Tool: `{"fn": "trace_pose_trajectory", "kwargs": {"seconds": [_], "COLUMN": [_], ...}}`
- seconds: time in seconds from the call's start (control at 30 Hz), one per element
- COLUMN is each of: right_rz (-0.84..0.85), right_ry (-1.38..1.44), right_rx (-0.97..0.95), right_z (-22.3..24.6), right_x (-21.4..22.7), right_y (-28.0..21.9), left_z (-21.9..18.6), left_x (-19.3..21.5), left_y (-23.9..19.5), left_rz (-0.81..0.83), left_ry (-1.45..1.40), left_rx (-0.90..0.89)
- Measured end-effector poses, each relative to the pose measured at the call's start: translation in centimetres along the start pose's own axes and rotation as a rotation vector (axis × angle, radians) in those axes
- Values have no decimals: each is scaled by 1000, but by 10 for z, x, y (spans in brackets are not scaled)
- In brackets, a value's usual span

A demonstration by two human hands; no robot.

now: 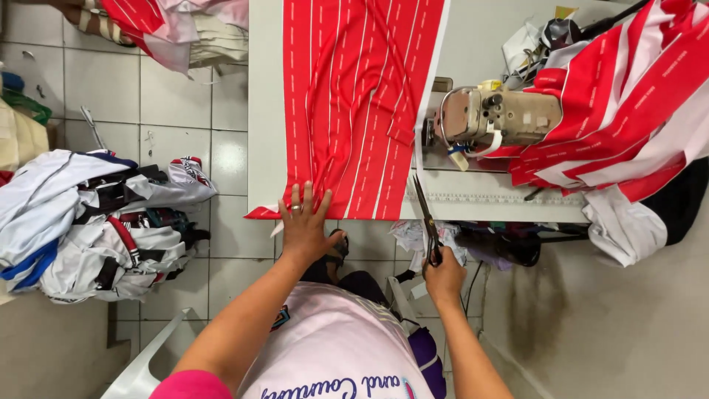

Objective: Cutting strips of red and white striped fabric using scissors on a workbench in a factory setting.

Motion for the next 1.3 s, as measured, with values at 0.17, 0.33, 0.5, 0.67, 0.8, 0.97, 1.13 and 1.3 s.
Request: {"fn": "trace_pose_trajectory", "kwargs": {"seconds": [0.17, 0.33, 0.5, 0.67, 0.8, 0.97, 1.13, 1.3], "right_rz": [-7, -27, -67, 83, 25, -23, 47, -54], "right_ry": [29, 144, 7, -150, -46, 40, -21, -93], "right_rx": [11, 184, 397, 336, 329, 352, 243, 57], "right_z": [-16, 44, 120, 90, 105, 171, 193, 181], "right_x": [13, -1, -24, -48, -41, -55, -81, -77], "right_y": [-20, -7, 7, 5, -7, 2, -15, -21], "left_z": [5, 12, 26, 56, 59, 66, 102, 119], "left_x": [2, 16, 20, 26, 37, 62, 89, 99], "left_y": [-39, -36, -6, -14, -29, 8, 76, 108], "left_rz": [-63, -95, 194, 184, 28, 13, 79, 263], "left_ry": [-7, -14, 36, 102, 95, 13, -7, 21], "left_rx": [33, 24, 59, 28, -91, -198, -284, -409]}}
Point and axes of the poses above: each hand's wrist, its own y-axis towards the middle knuckle, its own x-axis out of the back of the hand, z = x × y, the point moved 8 cm from there along y, towards the middle knuckle, and after that the axes turned 9 degrees about -y, right-handed, at the moved point
